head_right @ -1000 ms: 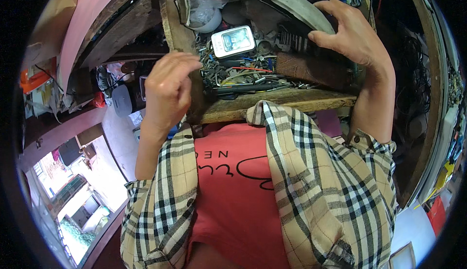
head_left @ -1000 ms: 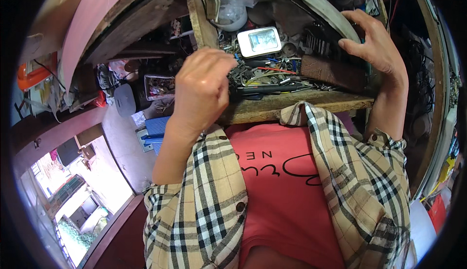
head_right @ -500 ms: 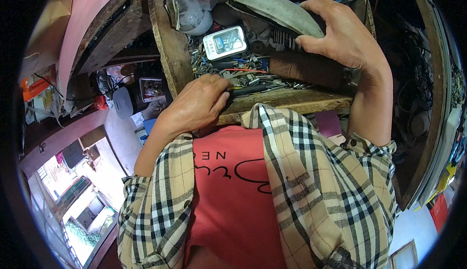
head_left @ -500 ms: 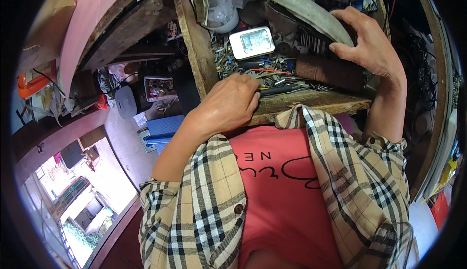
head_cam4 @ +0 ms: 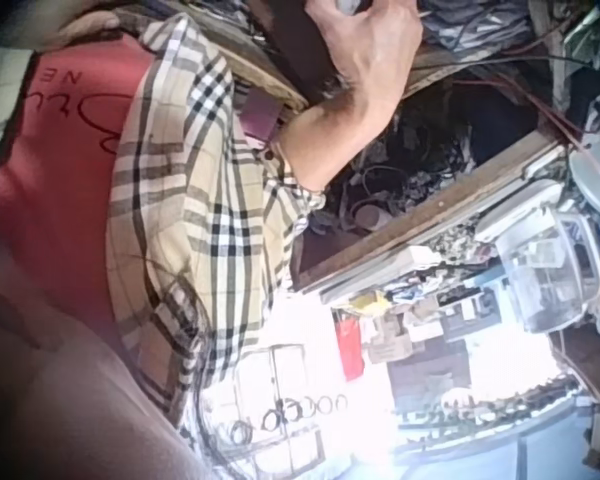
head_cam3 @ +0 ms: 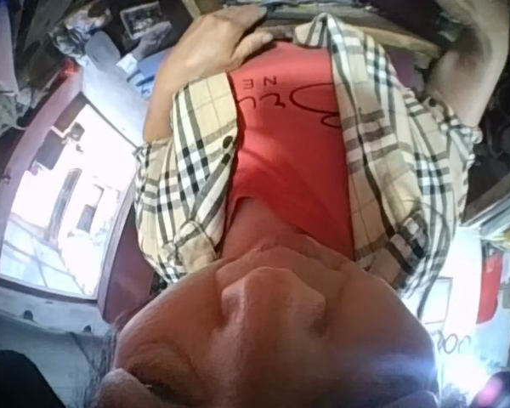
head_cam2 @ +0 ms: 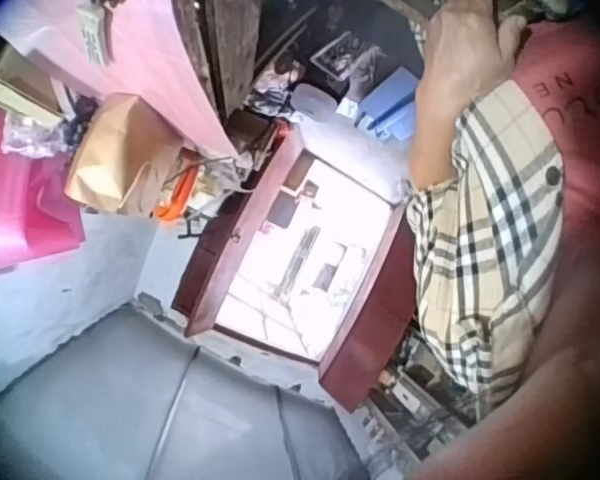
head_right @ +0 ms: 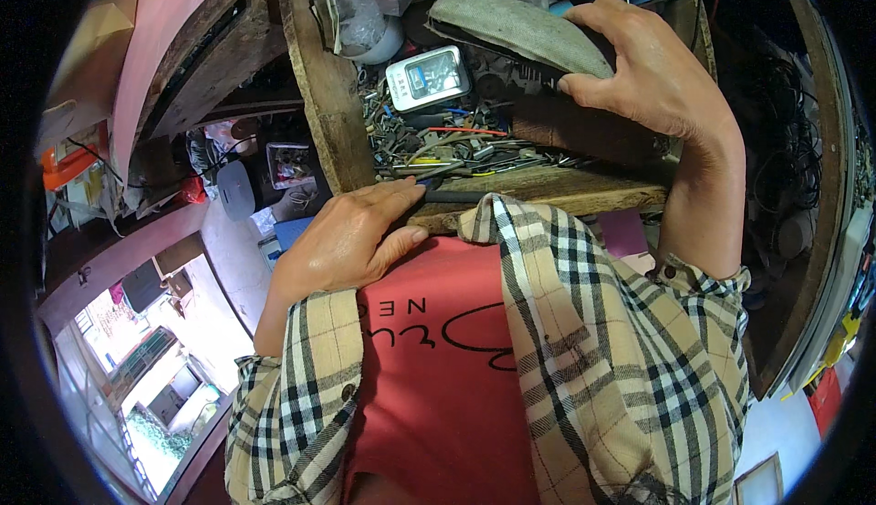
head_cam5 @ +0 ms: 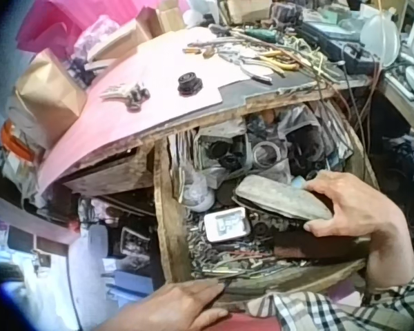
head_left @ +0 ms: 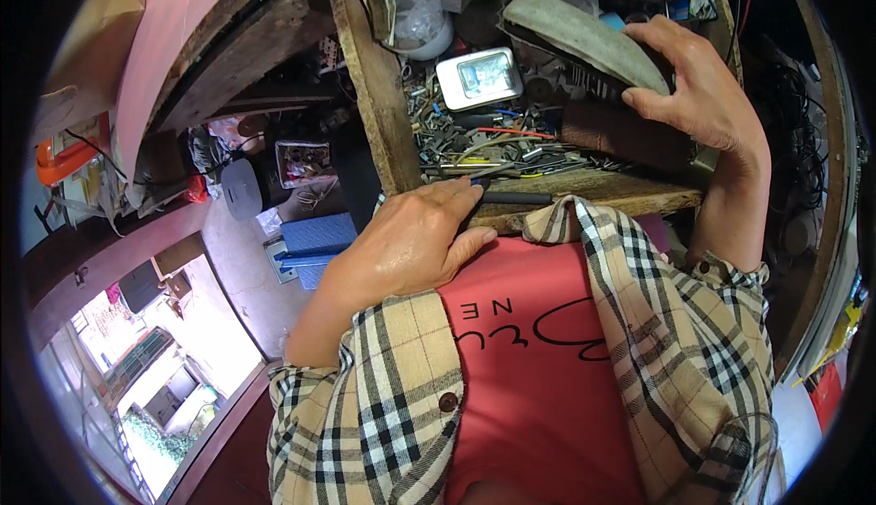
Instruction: The person rummages through a cluttered drawer, retrieves a small black electronic component, and uses a screwdriver to manipulate it. They repeatedly pick up and set down the component while working on it with the tool.
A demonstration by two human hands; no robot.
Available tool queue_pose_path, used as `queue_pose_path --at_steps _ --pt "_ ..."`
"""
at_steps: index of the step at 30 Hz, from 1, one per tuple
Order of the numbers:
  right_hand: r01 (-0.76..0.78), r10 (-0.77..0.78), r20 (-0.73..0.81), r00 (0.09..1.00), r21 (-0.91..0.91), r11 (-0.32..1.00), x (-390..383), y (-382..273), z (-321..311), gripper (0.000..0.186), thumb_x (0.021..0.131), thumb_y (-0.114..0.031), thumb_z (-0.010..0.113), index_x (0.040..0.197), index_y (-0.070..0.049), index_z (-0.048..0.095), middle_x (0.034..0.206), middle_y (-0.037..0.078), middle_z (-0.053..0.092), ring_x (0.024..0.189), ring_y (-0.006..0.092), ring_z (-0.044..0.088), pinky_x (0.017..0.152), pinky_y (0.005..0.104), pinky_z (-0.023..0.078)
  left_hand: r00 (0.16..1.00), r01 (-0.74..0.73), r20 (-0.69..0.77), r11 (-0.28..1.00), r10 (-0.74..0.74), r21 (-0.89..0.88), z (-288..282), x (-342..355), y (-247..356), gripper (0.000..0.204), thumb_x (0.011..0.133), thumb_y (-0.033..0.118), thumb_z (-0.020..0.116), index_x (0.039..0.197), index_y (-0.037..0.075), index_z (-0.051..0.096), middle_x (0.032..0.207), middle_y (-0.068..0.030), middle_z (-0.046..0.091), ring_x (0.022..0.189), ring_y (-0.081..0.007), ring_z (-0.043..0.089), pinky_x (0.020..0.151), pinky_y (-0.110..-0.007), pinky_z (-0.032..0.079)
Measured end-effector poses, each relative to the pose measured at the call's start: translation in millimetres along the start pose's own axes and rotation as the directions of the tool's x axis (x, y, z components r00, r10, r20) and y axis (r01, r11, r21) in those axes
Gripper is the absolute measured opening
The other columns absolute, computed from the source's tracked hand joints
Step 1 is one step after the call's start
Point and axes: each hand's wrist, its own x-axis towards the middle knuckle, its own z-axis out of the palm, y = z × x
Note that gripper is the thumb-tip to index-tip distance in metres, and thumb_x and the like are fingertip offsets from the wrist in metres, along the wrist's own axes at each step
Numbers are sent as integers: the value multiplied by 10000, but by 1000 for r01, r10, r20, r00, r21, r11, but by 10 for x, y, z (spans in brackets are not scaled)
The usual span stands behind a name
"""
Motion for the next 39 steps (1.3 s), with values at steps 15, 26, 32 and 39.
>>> queue_pose_path --at_steps 15,26,32,39 --pt "-80 89 -95 992 93 992 -54 94 -107 548 695 -269 728 1131 41 609 975 171 620 855 287 619 771 372 483 998 52 -14 997 -53 -65 -27 69 68 447 878 262 642 1167 -71 571 1164 -268 602 1080 -412 584 941 -422 467" --pt "179 -242 339 909 206 962 52 -419 330 543 642 -234 716 1077 66 593 925 203 579 874 374 605 763 413 501 847 -25 -531 999 32 20 -240 64 -62 107 863 76 633 835 -27 633 744 -134 622 664 -266 609 609 -325 463" --pt "244 -308 383 871 208 947 87 -594 723 560 783 -164 712 1242 38 462 1149 240 491 929 416 608 835 449 514 804 14 -594 998 26 61 -260 201 -63 102 860 79 636 898 -14 650 804 -154 645 710 -302 628 651 -351 485" --pt "301 -322 385 865 116 947 68 -488 883 632 741 -113 729 1274 10 413 1144 204 478 913 397 613 771 460 513 910 -67 -382 966 162 250 -187 554 -121 360 770 88 711 1091 -15 584 982 -197 623 918 -386 597 781 -438 484"
